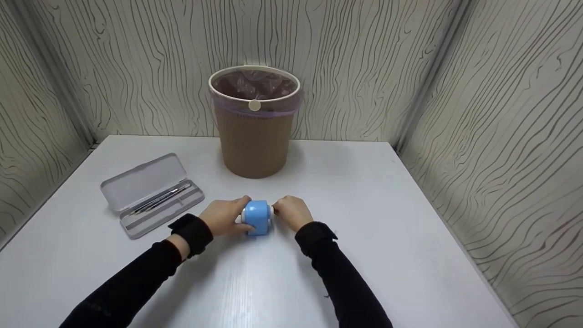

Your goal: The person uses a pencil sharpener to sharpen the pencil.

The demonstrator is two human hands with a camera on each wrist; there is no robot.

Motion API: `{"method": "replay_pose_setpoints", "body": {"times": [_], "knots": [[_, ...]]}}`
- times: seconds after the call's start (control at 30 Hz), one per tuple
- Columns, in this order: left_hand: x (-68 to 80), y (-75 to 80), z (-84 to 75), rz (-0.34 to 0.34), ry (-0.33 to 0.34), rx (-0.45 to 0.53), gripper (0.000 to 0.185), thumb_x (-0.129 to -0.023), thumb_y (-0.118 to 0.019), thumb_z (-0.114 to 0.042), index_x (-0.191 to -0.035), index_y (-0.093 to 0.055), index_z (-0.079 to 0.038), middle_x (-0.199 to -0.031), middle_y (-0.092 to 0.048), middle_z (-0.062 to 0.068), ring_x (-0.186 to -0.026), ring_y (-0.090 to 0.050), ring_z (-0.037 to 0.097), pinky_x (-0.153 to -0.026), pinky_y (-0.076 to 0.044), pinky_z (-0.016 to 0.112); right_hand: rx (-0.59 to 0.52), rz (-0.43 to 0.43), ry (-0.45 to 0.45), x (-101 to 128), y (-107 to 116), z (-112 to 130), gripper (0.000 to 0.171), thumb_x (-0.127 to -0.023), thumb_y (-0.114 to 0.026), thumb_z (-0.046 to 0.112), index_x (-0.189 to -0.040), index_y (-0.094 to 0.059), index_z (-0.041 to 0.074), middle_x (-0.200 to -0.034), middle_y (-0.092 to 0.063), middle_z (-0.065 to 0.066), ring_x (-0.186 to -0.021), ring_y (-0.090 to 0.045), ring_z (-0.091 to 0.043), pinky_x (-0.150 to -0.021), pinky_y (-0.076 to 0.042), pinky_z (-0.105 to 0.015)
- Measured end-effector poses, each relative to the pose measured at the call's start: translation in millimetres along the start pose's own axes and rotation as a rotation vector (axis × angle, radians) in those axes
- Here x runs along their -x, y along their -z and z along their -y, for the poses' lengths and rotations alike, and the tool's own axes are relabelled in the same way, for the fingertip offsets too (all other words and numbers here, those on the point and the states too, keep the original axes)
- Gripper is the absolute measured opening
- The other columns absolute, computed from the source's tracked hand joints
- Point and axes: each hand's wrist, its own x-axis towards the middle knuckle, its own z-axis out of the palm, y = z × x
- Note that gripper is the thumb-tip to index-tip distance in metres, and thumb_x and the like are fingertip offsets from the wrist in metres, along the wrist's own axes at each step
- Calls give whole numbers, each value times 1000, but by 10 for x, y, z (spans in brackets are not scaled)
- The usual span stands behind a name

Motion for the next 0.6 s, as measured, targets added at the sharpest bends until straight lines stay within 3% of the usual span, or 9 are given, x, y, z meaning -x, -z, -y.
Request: {"method": "replay_pose_setpoints", "body": {"times": [0.17,0.6], "knots": [[1,-7,14,-18,-14,8,66,-89,-73,-56,-131,-50,-10,-112,-75,8,-94,-75,24,-81,-61,38,12,-25,37,116,-66,8,4,-85,-78,7,-82,-78,4,-81,-79,-8,-74,-73,-23,-70,-59,-37],[-10,-31,0,-4,26,22,65,-90,-73,-55,-131,-51,-10,-115,-74,7,-97,-75,23,-83,-61,38,5,-40,180,409,9,103,11,-87,-76,4,-95,-82,8,-86,-81,-4,-79,-77,-18,-71,-62,-30]]}}
